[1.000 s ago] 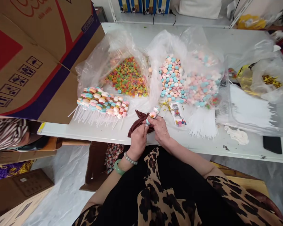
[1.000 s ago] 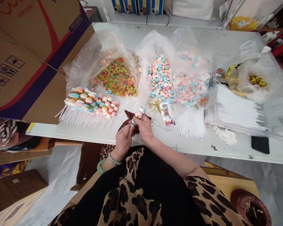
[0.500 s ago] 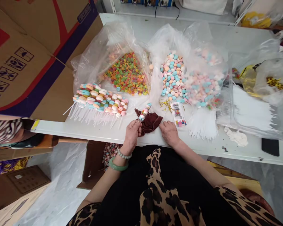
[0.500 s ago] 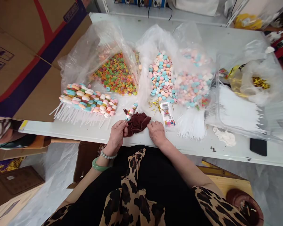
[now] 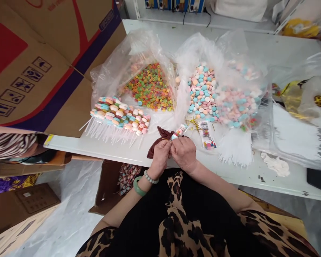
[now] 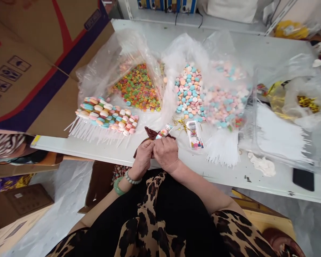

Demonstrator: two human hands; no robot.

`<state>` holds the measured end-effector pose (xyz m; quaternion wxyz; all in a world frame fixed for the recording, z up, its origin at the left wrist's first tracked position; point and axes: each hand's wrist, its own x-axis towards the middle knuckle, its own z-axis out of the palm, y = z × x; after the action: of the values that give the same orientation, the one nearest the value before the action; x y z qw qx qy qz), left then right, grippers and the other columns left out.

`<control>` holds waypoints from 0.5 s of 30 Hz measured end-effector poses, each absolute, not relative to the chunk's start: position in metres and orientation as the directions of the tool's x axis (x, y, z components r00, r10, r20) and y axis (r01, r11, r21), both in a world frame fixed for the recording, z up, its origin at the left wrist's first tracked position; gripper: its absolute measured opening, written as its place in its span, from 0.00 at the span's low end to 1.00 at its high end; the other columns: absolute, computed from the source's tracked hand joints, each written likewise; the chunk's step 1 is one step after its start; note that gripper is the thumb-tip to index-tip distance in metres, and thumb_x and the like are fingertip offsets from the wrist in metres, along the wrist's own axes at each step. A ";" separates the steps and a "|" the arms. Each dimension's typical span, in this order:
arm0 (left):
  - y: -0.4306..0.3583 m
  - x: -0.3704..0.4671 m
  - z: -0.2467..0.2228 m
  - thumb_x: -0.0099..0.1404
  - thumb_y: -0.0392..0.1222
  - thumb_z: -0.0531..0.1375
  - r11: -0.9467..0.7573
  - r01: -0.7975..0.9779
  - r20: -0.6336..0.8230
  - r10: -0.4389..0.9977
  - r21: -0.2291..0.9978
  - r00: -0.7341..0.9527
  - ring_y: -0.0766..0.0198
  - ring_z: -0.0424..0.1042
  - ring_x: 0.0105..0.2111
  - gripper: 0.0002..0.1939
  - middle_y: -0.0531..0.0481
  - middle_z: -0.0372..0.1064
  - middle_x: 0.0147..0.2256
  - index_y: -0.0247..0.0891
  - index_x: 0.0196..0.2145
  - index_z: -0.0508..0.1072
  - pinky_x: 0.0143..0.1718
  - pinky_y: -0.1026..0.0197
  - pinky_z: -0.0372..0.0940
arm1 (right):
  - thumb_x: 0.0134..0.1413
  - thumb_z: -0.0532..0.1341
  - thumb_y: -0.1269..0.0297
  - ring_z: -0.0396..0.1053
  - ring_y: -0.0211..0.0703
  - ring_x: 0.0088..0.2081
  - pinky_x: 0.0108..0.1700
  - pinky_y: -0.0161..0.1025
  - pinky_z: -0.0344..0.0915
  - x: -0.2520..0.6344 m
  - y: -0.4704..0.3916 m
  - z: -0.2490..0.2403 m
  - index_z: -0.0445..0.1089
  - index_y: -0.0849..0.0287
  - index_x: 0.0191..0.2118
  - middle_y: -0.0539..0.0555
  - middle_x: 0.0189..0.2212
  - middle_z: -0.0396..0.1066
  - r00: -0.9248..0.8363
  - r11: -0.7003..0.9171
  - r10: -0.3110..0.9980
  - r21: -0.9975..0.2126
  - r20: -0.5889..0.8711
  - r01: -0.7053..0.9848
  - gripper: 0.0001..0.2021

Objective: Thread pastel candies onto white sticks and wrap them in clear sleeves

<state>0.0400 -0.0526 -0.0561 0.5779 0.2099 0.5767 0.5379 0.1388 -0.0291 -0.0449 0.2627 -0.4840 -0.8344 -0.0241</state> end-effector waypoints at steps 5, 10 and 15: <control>-0.055 0.034 -0.061 0.57 0.51 0.64 0.278 -0.440 -0.393 0.899 0.854 -0.193 0.75 0.51 0.16 0.18 0.60 0.54 0.15 0.36 0.22 0.64 0.19 0.68 0.47 | 0.59 0.54 0.69 0.62 0.46 0.30 0.36 0.43 0.53 0.140 -0.024 -0.050 0.66 0.57 0.24 0.55 0.23 0.68 -0.423 0.556 0.790 -0.229 0.443 0.799 0.13; -0.054 0.038 -0.066 0.59 0.51 0.64 0.197 -0.513 -0.383 0.878 0.836 -0.287 0.75 0.50 0.16 0.19 0.61 0.53 0.17 0.38 0.23 0.60 0.19 0.68 0.47 | 0.53 0.58 0.66 0.64 0.42 0.29 0.35 0.40 0.59 0.134 -0.024 -0.054 0.66 0.56 0.25 0.51 0.24 0.68 -0.191 0.181 0.978 -0.823 0.090 0.539 0.07; -0.050 0.039 -0.067 0.59 0.51 0.64 0.178 -0.579 -0.400 0.872 0.796 -0.281 0.75 0.47 0.16 0.20 0.62 0.50 0.16 0.38 0.23 0.58 0.19 0.68 0.45 | 0.35 0.69 0.61 0.60 0.36 0.22 0.27 0.36 0.60 0.133 -0.015 -0.061 0.67 0.57 0.28 0.44 0.19 0.64 -0.229 -0.492 0.860 -0.860 -0.456 -0.135 0.13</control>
<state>0.0386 -0.0500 -0.0666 0.5815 0.1464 0.5011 0.6240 0.1331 -0.0150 -0.0607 0.3562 -0.5083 -0.3568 0.6981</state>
